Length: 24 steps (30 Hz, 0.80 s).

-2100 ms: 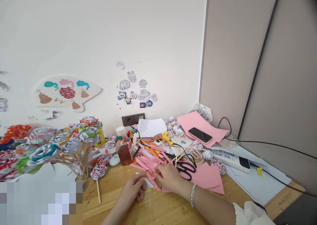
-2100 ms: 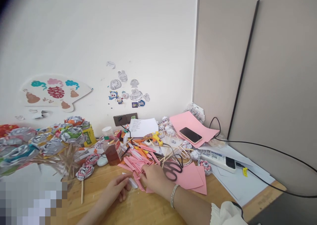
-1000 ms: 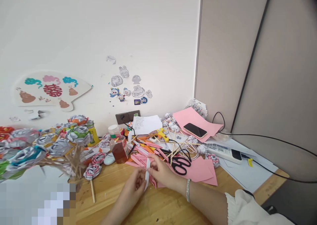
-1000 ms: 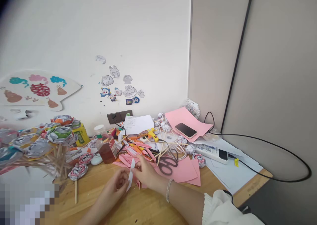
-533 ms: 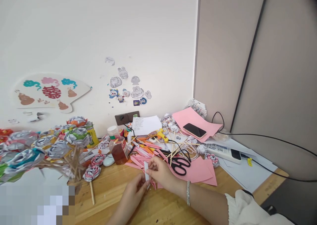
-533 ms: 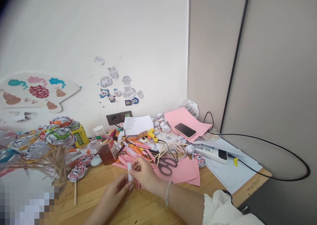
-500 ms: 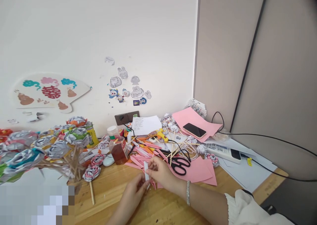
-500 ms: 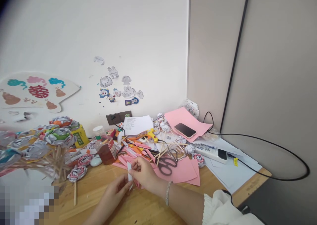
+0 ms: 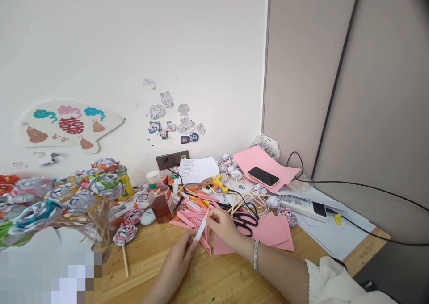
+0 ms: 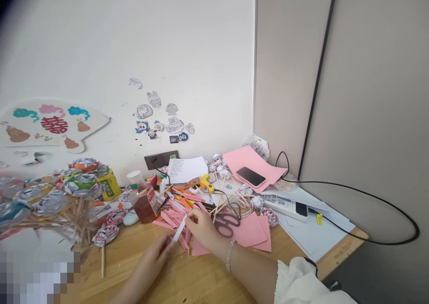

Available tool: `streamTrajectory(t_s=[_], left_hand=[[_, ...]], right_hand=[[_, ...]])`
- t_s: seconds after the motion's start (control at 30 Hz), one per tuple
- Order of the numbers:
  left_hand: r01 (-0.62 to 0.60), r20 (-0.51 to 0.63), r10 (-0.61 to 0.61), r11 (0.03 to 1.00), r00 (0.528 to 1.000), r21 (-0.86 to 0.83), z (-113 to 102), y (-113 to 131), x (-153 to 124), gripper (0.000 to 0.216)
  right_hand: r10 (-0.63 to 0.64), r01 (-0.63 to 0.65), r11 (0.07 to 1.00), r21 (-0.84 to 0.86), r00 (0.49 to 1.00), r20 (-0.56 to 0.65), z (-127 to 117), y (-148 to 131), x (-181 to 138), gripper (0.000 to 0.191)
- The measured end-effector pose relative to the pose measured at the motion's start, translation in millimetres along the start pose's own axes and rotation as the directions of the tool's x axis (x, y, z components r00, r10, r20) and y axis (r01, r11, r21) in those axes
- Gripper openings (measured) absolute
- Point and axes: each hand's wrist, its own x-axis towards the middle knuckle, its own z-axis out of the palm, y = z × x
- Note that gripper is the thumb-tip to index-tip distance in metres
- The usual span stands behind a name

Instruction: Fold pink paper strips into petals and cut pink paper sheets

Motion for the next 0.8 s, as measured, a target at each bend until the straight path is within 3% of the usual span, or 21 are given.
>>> streamTrajectory(t_s=[0.13,0.27,0.43,0.53,0.63,0.8], left_hand=[[-0.035,0.019,0.035,0.999,0.999,-0.034,-1.7,1.9,-0.1,0.022],[-0.006,-0.078,0.008,1.0,0.997,0.027,-2.9,-3.0,0.5,0.025],[0.003,-0.292,-0.018,0.999,0.956,-0.052,-7.6,-6.0,2.7,0.028],[-0.005,-0.357,-0.09,0.966,0.93,-0.258,-11.3,-4.7,4.9,0.033],[-0.04,-0.325,-0.162,0.844,0.932,-0.535,-14.1,-3.8,7.3,0.036],[-0.073,-0.278,-0.256,0.599,0.926,-0.797,-15.8,-2.3,7.8,0.035]], right_hand=[[0.012,-0.01,1.0,0.022,0.997,-0.071,-0.5,3.0,2.7,0.013],[0.101,-0.089,0.984,0.153,0.992,-0.073,-1.7,4.6,4.1,0.01],[0.278,-0.313,0.853,0.417,0.95,0.143,-2.7,4.1,5.0,0.011],[0.305,-0.412,0.793,0.45,0.906,0.292,-0.3,2.3,4.5,0.011],[0.334,-0.511,0.746,0.428,0.842,0.423,3.6,-0.6,2.4,0.01],[0.374,-0.677,0.662,0.322,0.67,0.641,4.9,-7.5,-2.5,0.016]])
